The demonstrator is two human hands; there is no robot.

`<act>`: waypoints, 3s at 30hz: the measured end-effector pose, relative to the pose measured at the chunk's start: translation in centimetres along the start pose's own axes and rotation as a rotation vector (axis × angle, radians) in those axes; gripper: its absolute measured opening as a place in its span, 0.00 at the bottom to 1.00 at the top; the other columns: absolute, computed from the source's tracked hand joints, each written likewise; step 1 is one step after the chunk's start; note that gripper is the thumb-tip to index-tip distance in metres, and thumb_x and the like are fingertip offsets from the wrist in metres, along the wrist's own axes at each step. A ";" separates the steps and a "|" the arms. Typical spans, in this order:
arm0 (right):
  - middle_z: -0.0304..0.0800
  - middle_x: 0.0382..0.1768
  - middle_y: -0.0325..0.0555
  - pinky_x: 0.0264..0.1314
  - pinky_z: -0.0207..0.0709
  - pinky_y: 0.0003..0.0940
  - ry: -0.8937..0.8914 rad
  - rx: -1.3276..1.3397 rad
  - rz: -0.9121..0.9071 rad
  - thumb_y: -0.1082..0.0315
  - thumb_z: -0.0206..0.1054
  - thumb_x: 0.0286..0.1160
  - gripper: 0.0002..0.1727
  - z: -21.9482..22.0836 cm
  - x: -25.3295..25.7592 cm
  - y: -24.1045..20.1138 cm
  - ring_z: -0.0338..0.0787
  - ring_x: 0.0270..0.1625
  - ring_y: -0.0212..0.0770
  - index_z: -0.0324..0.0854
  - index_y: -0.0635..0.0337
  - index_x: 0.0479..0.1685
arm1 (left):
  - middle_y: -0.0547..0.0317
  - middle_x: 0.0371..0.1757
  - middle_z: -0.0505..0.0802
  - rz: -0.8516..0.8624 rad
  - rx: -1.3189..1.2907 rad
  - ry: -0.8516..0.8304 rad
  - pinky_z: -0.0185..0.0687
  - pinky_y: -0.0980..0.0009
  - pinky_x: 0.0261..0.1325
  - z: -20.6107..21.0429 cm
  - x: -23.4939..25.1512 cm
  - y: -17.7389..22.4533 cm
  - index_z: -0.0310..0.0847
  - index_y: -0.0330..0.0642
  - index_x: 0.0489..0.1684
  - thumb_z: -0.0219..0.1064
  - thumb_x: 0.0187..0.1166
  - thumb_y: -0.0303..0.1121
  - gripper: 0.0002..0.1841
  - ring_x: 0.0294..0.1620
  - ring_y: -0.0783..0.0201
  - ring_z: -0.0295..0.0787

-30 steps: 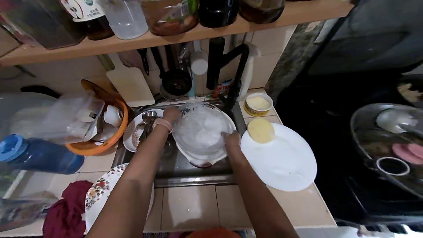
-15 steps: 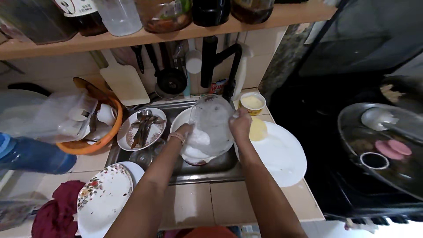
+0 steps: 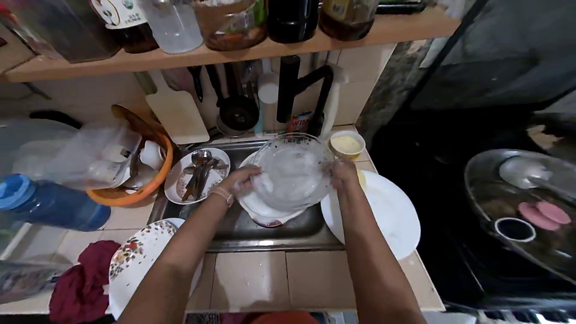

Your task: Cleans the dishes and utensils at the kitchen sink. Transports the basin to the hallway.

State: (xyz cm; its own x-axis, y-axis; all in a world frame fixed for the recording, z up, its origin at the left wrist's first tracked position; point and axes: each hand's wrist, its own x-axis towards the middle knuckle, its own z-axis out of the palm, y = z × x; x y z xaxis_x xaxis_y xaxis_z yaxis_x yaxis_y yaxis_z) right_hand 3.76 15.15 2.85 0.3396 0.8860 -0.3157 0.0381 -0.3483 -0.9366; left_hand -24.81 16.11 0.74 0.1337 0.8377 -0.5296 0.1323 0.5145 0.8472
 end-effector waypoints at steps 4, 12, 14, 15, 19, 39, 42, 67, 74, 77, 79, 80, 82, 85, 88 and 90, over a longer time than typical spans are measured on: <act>0.81 0.46 0.53 0.41 0.77 0.36 -0.097 0.115 0.110 0.80 0.61 0.78 0.18 1.5 0.8 1.4 0.79 0.38 0.39 0.72 0.71 0.67 | 0.53 0.46 0.90 -0.082 -0.341 -0.090 0.90 0.66 0.48 1.5 -4.3 -1.2 0.69 0.37 0.67 0.51 0.91 0.28 0.13 0.42 0.63 0.91; 0.86 0.53 0.63 0.52 0.80 0.46 -0.345 -0.331 -0.138 0.67 0.61 0.88 0.20 3.9 3.7 0.7 0.86 0.46 0.48 0.75 0.73 0.71 | 0.46 0.46 0.85 0.032 -0.566 0.211 0.87 0.66 0.40 2.4 -6.4 -3.0 0.53 0.35 0.83 0.46 0.80 0.17 0.28 0.36 0.61 0.87; 0.83 0.65 0.73 0.74 0.72 0.63 -0.329 -0.525 -0.267 0.62 0.58 0.91 0.22 4.6 3.8 -1.3 0.84 0.69 0.65 0.78 0.74 0.69 | 0.47 0.43 0.87 0.059 -0.562 0.227 0.88 0.66 0.40 2.2 -6.9 -3.1 0.52 0.34 0.83 0.45 0.81 0.18 0.27 0.35 0.61 0.88; 0.81 0.69 0.74 0.78 0.69 0.65 -0.301 -0.565 -0.346 0.61 0.57 0.92 0.23 5.3 4.0 -2.0 0.80 0.74 0.68 0.76 0.73 0.72 | 0.46 0.43 0.88 0.075 -0.541 0.233 0.88 0.66 0.41 2.0 -7.0 -3.2 0.51 0.33 0.84 0.45 0.81 0.18 0.28 0.35 0.61 0.89; 0.58 0.87 0.74 0.92 0.52 0.58 -0.318 -0.595 -0.568 0.58 0.50 0.95 0.32 7.8 6.1 -3.7 0.59 0.91 0.66 0.58 0.75 0.87 | 0.45 0.45 0.88 0.119 -0.500 0.282 0.87 0.66 0.43 1.8 -7.3 -3.3 0.48 0.30 0.85 0.43 0.81 0.18 0.29 0.35 0.61 0.89; 0.50 0.93 0.64 0.96 0.33 0.57 -0.732 -1.258 -0.887 0.51 0.55 0.92 0.35 7.9 2.4 -0.6 0.45 0.96 0.62 0.60 0.62 0.91 | 0.47 0.38 0.86 0.113 -0.727 0.352 0.87 0.67 0.37 4.6 -5.8 -4.9 0.55 0.30 0.82 0.43 0.87 0.24 0.23 0.30 0.61 0.87; 0.37 0.96 0.60 0.97 0.21 0.56 -0.789 -1.380 -0.734 0.39 0.46 0.91 0.44 8.5 1.6 0.7 0.33 0.98 0.57 0.46 0.62 0.95 | 0.42 0.47 0.86 0.140 -0.694 0.360 0.86 0.65 0.42 5.0 -5.9 -5.3 0.53 0.31 0.85 0.43 0.87 0.24 0.25 0.36 0.59 0.87; 0.84 0.41 0.53 0.41 0.77 0.36 -0.436 -0.416 0.133 0.62 0.62 0.87 0.20 3.5 3.6 1.9 0.81 0.34 0.40 0.74 0.72 0.66 | 0.46 0.36 0.87 -0.002 -0.729 0.328 0.90 0.64 0.35 3.2 -6.9 -4.4 0.64 0.32 0.72 0.44 0.92 0.30 0.17 0.29 0.57 0.90; 0.78 0.37 0.47 0.34 0.78 0.33 -0.417 -0.068 0.133 0.75 0.58 0.81 0.16 1.1 1.1 -0.6 0.80 0.32 0.36 0.70 0.63 0.65 | 0.48 0.39 0.87 -0.036 -0.850 0.266 0.90 0.64 0.36 4.9 -4.1 -5.4 0.61 0.37 0.74 0.46 0.92 0.33 0.17 0.32 0.59 0.90; 0.80 0.41 0.48 0.37 0.82 0.37 -0.397 0.237 0.172 0.74 0.55 0.87 0.25 1.5 -1.5 0.0 0.84 0.34 0.39 0.58 0.56 0.80 | 0.48 0.44 0.86 0.017 -0.904 0.239 0.89 0.65 0.40 5.6 -3.4 -5.2 0.56 0.41 0.81 0.45 0.92 0.31 0.20 0.36 0.61 0.89; 0.82 0.40 0.51 0.36 0.84 0.37 -0.264 0.330 0.093 0.79 0.57 0.84 0.24 2.5 -2.8 0.8 0.86 0.32 0.39 0.60 0.63 0.78 | 0.50 0.43 0.86 0.039 -0.912 0.232 0.88 0.67 0.41 6.0 -3.2 -4.9 0.62 0.40 0.73 0.46 0.92 0.32 0.16 0.37 0.62 0.88; 0.83 0.40 0.52 0.36 0.83 0.36 -0.203 0.335 0.047 0.82 0.57 0.82 0.25 2.8 -3.1 1.0 0.85 0.31 0.39 0.61 0.66 0.77 | 0.50 0.42 0.87 0.048 -0.908 0.230 0.88 0.67 0.41 6.2 -3.0 -4.9 0.65 0.39 0.68 0.47 0.92 0.32 0.13 0.37 0.63 0.88; 0.82 0.37 0.49 0.35 0.82 0.33 -0.121 0.320 -0.005 0.81 0.57 0.82 0.21 3.1 -3.3 0.7 0.84 0.30 0.37 0.66 0.68 0.74 | 0.52 0.39 0.85 0.044 -0.848 0.251 0.85 0.70 0.37 6.4 -2.6 -4.6 0.68 0.37 0.60 0.50 0.89 0.28 0.09 0.33 0.65 0.85; 0.81 0.38 0.49 0.38 0.82 0.32 -0.080 0.278 -0.066 0.73 0.54 0.91 0.16 3.1 -3.5 -0.3 0.82 0.31 0.35 0.69 0.69 0.71 | 0.49 0.42 0.83 -0.014 -0.706 0.292 0.83 0.67 0.38 6.9 -1.5 -4.0 0.70 0.34 0.62 0.57 0.84 0.22 0.12 0.35 0.62 0.82; 0.80 0.42 0.56 0.47 0.79 0.40 -0.083 0.112 -0.214 0.68 0.54 0.92 0.16 3.1 -4.0 -0.7 0.81 0.38 0.41 0.73 0.73 0.64 | 0.46 0.49 0.85 -0.094 -0.550 0.241 0.83 0.64 0.46 7.0 -0.5 -4.0 0.73 0.31 0.65 0.61 0.83 0.24 0.15 0.43 0.59 0.83; 0.83 0.53 0.65 0.57 0.78 0.50 -0.088 -0.032 -0.302 0.66 0.54 0.93 0.20 3.0 -4.7 -1.0 0.84 0.48 0.51 0.73 0.73 0.72 | 0.42 0.55 0.84 -0.118 -0.408 0.262 0.82 0.62 0.50 7.5 0.2 -4.1 0.71 0.31 0.70 0.62 0.84 0.26 0.19 0.48 0.56 0.82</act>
State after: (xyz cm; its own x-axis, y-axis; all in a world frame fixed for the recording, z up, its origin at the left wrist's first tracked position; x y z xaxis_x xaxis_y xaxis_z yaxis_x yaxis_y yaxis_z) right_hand -0.67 12.26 4.80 0.2261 0.9734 -0.0373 0.1554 -0.0738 -0.9851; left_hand -18.02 12.75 -3.17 -0.1173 0.7602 -0.6390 -0.2700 0.5948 0.7572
